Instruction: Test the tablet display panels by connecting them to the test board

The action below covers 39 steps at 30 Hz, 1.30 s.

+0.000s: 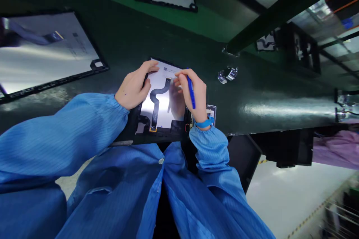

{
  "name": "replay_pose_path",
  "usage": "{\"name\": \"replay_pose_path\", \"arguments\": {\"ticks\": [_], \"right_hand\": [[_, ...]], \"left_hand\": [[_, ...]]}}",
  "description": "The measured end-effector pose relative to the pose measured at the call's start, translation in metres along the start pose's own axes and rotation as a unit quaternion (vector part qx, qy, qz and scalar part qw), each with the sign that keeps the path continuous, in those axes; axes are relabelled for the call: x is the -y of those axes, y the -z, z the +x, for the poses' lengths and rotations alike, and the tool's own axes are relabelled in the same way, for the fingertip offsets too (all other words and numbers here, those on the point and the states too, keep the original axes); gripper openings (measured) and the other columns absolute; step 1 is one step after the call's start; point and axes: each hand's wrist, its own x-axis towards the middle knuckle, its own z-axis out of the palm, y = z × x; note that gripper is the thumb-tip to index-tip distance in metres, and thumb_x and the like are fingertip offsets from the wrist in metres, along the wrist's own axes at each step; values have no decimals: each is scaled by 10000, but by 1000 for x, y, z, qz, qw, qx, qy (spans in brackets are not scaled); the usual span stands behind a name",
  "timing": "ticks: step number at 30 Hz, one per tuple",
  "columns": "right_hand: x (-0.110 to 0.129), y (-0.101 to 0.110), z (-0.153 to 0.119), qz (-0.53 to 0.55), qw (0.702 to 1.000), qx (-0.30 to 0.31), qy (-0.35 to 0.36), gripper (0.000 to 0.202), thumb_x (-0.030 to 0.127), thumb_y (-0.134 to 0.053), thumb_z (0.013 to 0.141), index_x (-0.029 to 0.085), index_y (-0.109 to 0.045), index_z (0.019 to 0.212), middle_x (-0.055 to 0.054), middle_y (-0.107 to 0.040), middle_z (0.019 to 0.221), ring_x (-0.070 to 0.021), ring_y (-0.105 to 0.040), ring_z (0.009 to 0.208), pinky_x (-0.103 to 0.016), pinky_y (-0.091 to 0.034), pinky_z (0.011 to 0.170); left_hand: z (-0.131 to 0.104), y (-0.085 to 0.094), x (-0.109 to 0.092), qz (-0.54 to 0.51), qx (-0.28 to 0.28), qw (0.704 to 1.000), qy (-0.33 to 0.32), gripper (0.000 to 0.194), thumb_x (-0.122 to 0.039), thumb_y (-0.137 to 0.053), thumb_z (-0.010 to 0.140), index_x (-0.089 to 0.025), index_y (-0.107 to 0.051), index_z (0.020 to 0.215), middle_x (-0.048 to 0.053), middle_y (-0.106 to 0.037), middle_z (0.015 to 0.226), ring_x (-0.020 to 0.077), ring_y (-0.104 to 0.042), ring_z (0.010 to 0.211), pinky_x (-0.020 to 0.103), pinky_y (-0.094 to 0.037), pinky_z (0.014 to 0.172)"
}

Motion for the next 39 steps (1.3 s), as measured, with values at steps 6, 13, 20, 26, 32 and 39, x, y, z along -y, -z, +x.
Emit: {"name": "replay_pose_path", "arguments": {"ticks": [6, 13, 20, 26, 32, 39], "right_hand": [[-19, -18, 19, 48, 996, 44, 58, 238, 328, -730, 840, 238, -510, 860, 34, -661, 868, -133, -673, 786, -306, -553, 774], [20, 20, -7, 202, 959, 119, 158, 313, 319, -723, 887, 247, -424, 825, 30, -702, 877, -126, -664, 828, -337, -543, 874], [5, 60, -50, 142, 979, 42, 138, 255, 266, -778, 845, 229, -535, 911, 1, -725, 962, -146, -688, 937, -337, -538, 900], [-15, 60, -96, 116, 993, -19, -25, 262, 359, -768, 829, 224, -544, 842, 22, -669, 840, -108, -647, 688, -268, -535, 670], [-16, 45, -104, 135, 988, -54, -42, 260, 310, -727, 857, 234, -482, 812, 35, -652, 809, -100, -618, 687, -259, -509, 680], [-25, 51, -99, 146, 987, -52, -47, 271, 322, -736, 853, 232, -484, 809, 37, -655, 801, -98, -617, 685, -255, -505, 687]], "left_hand": [[1, 0, -3, -42, -50, 998, -2, 501, -148, -467, 875, -83, -533, 1367, 122, -685, 1305, 245, -635, 1236, 417, -474, 1119], [3, 13, -54, -313, 96, 936, 129, 234, -367, -784, 768, -193, -785, 926, 47, -786, 878, 245, -749, 816, 375, -632, 809], [3, 6, -94, -315, 139, 920, 190, 183, -293, -821, 709, -216, -804, 873, 25, -781, 812, 195, -729, 732, 285, -615, 696], [-13, -27, -110, -123, 84, 987, 58, 106, -234, -683, 814, -211, -755, 888, 29, -777, 896, 162, -662, 710, 282, -548, 653], [-18, -37, -116, -37, 106, 993, -19, 157, -215, -591, 858, -204, -709, 962, 40, -754, 942, 167, -644, 720, 296, -512, 652], [-3, -34, -115, 10, 147, 988, -47, 140, -239, -579, 844, -204, -713, 860, 15, -726, 824, 159, -624, 657, 291, -484, 629]]}}
